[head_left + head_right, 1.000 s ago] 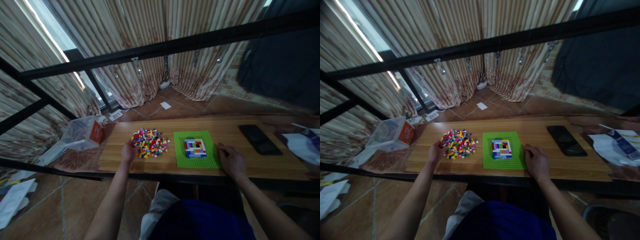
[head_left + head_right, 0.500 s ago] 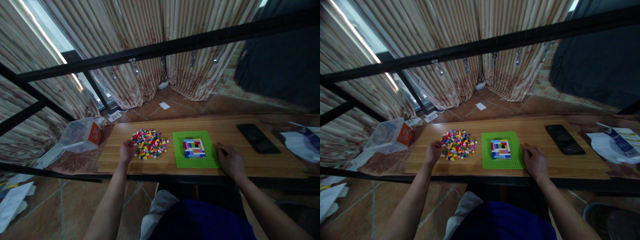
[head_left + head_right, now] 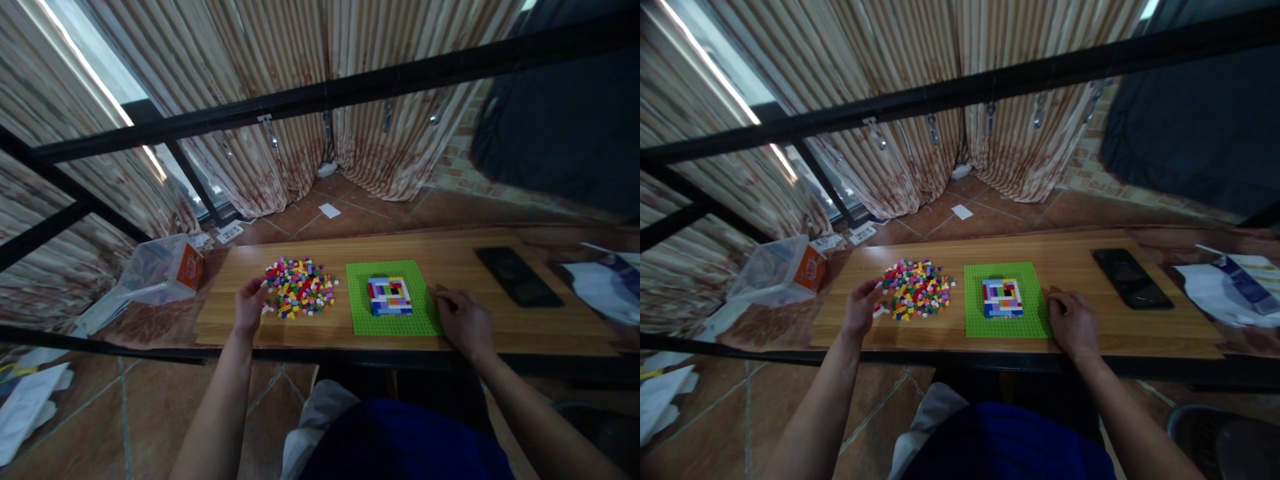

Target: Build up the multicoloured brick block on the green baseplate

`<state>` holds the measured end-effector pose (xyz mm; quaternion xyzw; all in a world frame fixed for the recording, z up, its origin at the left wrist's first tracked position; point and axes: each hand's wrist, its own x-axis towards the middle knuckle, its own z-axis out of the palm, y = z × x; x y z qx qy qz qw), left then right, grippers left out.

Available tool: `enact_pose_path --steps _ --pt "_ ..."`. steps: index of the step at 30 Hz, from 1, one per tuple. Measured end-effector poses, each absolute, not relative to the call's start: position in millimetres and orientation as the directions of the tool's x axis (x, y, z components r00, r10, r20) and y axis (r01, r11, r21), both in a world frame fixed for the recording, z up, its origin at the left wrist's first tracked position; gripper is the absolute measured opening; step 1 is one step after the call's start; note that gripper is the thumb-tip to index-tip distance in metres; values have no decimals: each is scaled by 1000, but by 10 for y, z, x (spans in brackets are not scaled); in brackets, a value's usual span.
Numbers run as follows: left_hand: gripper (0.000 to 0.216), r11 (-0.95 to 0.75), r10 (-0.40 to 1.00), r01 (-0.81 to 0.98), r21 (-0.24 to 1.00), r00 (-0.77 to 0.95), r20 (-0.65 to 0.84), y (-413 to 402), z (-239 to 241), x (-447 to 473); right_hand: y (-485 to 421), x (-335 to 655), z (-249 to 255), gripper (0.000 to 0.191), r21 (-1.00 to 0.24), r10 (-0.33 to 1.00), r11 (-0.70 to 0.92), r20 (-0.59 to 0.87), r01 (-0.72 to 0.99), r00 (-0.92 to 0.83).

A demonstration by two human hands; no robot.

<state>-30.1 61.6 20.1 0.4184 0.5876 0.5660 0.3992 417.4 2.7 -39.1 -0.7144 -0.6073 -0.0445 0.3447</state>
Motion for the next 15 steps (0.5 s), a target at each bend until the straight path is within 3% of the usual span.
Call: enact_pose_path --steps 9,15 --pt "42 40 972 -219 975 -219 -89 448 356 -48 37 4196 -404 28 -427 828 8 510 904 234" --pt "33 17 971 -204 979 -229 -65 402 338 162 42 4185 -399 28 -441 822 -2 511 898 252"
